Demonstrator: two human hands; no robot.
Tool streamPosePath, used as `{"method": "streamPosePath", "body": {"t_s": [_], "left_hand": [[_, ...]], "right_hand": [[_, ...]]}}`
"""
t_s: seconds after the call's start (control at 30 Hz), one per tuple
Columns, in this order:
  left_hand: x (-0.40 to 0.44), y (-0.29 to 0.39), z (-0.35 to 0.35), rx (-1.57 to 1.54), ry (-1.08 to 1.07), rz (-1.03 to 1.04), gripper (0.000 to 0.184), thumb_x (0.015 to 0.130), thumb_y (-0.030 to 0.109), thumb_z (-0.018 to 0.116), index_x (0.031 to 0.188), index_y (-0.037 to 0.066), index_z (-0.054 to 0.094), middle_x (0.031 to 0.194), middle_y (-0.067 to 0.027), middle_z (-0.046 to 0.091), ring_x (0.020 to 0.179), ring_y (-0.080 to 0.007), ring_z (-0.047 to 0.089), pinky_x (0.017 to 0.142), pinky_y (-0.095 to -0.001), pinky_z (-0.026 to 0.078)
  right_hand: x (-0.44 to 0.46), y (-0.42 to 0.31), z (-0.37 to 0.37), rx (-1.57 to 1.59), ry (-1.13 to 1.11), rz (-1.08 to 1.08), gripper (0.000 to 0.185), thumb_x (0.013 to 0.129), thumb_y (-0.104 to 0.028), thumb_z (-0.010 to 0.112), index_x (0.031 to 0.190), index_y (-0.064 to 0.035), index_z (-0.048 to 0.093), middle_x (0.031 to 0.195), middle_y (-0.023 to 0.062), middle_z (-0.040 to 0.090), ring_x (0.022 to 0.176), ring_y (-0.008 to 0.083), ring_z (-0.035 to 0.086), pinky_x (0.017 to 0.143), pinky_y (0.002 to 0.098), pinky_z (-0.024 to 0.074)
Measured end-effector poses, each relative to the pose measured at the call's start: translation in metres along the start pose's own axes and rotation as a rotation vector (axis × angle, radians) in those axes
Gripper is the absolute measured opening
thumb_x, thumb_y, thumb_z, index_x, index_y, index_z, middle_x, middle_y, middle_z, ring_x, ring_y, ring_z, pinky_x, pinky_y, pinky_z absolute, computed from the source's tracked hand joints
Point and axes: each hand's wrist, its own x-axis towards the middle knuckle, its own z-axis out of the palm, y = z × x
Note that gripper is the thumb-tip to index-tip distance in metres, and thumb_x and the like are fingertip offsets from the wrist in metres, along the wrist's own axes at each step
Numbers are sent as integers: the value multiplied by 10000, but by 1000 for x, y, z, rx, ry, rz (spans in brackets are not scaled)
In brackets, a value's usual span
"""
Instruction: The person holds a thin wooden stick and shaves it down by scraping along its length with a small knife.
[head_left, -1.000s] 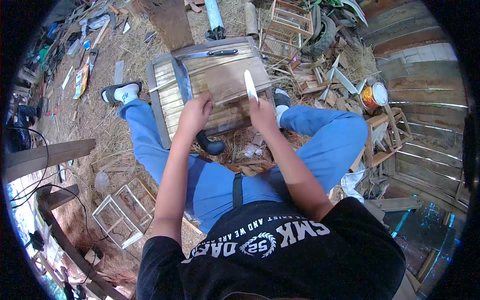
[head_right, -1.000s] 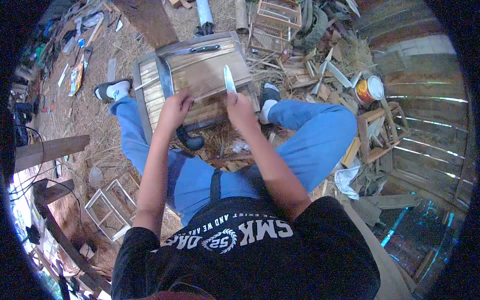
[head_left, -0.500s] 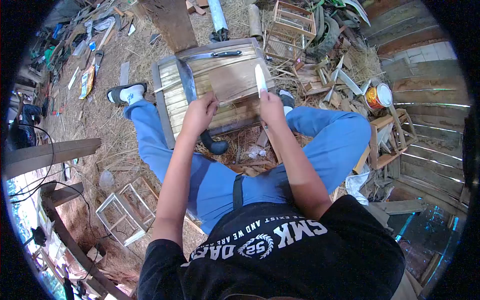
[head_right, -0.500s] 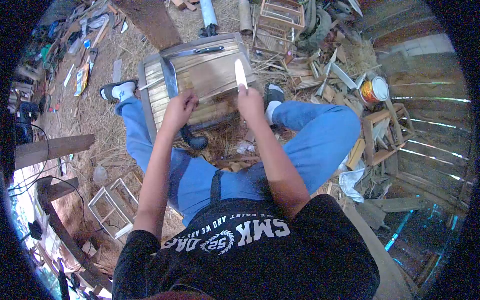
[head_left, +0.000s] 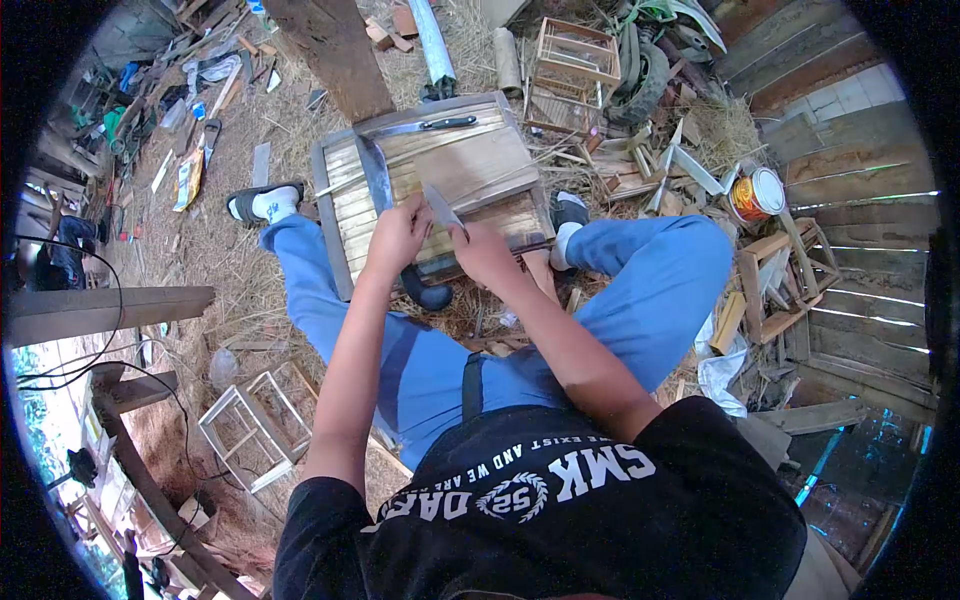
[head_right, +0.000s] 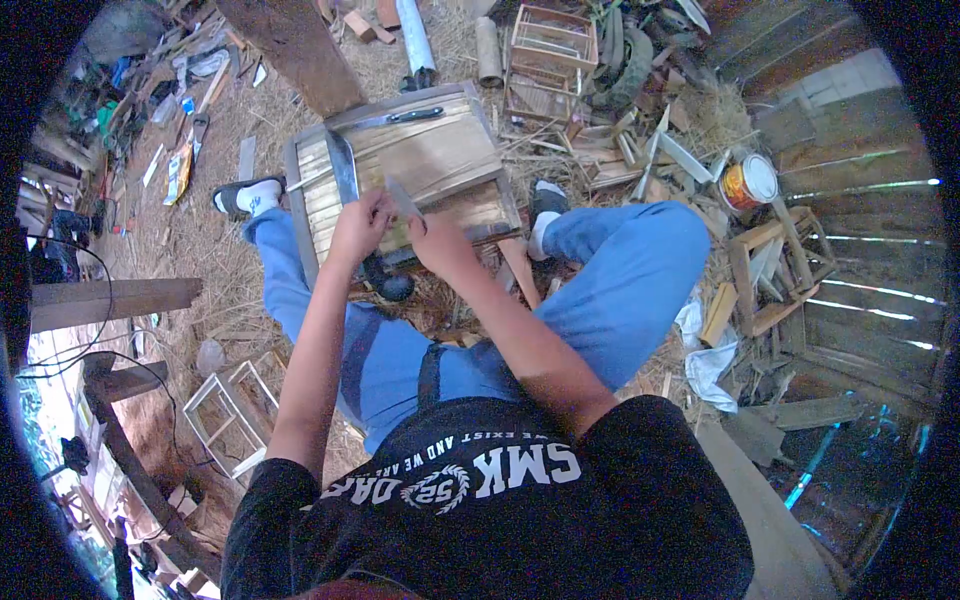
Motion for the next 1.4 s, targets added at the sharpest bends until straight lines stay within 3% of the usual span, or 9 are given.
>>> {"method": "streamPosePath", "body": {"t_s": [0.53,0.73,0.93,1.07,1.13,1.2,1.27,1.33,1.4], "left_hand": [[-7,4,7,4,90,47,109,964,121,600,945,17,572,768,-227,656,748,-454,649,660,-528,493],[-9,-3,16,196,197,138,109,968,133,602,945,33,566,750,-252,618,729,-477,609,657,-572,459],[-9,-7,18,194,172,165,115,965,137,607,941,32,564,761,-252,609,749,-472,606,655,-573,452],[-10,-9,18,232,198,173,117,965,135,606,930,31,565,746,-247,602,737,-471,601,651,-574,449],[-10,-14,16,212,175,189,110,960,128,606,920,32,567,746,-242,604,738,-470,601,655,-573,448],[-10,-16,17,189,162,174,104,955,122,608,918,31,571,752,-241,608,745,-465,603,660,-569,452],[-11,-12,18,164,147,145,97,949,116,609,917,31,575,758,-239,613,753,-460,606,665,-564,456],[-12,-3,15,188,152,112,91,944,113,617,922,32,584,764,-231,619,762,-454,608,676,-554,464],[-12,-5,15,175,163,125,93,943,115,621,919,32,586,766,-227,621,762,-451,609,677,-551,468]], "right_hand": [[24,37,-34,53,207,-23,549,1059,-437,458,879,37,669,684,213,647,658,390,666,653,515,516],[22,30,-16,46,298,134,547,1039,-465,449,930,12,694,901,288,694,890,485,671,789,554,530],[25,25,-73,400,158,407,505,1049,-433,477,929,16,674,636,148,648,463,253,626,494,424,518],[29,44,-25,93,259,14,521,1045,-422,475,930,44,675,801,270,689,740,471,678,698,539,535],[28,44,-11,262,249,258,537,1039,-433,479,921,51,681,854,303,674,887,524,642,784,564,511],[34,59,-28,-15,289,-105,544,1051,-429,472,869,53,644,648,197,643,500,352,633,542,482,505],[31,39,-64,344,95,325,515,1043,-435,497,933,42,656,633,185,626,467,323,620,511,455,501],[31,37,-72,424,141,491,528,1043,-426,471,921,41,686,818,284,689,800,496,669,739,561,524],[20,36,-33,105,189,138,538,1042,-439,466,941,40,689,854,291,695,853,498,672,776,559,524]]}}
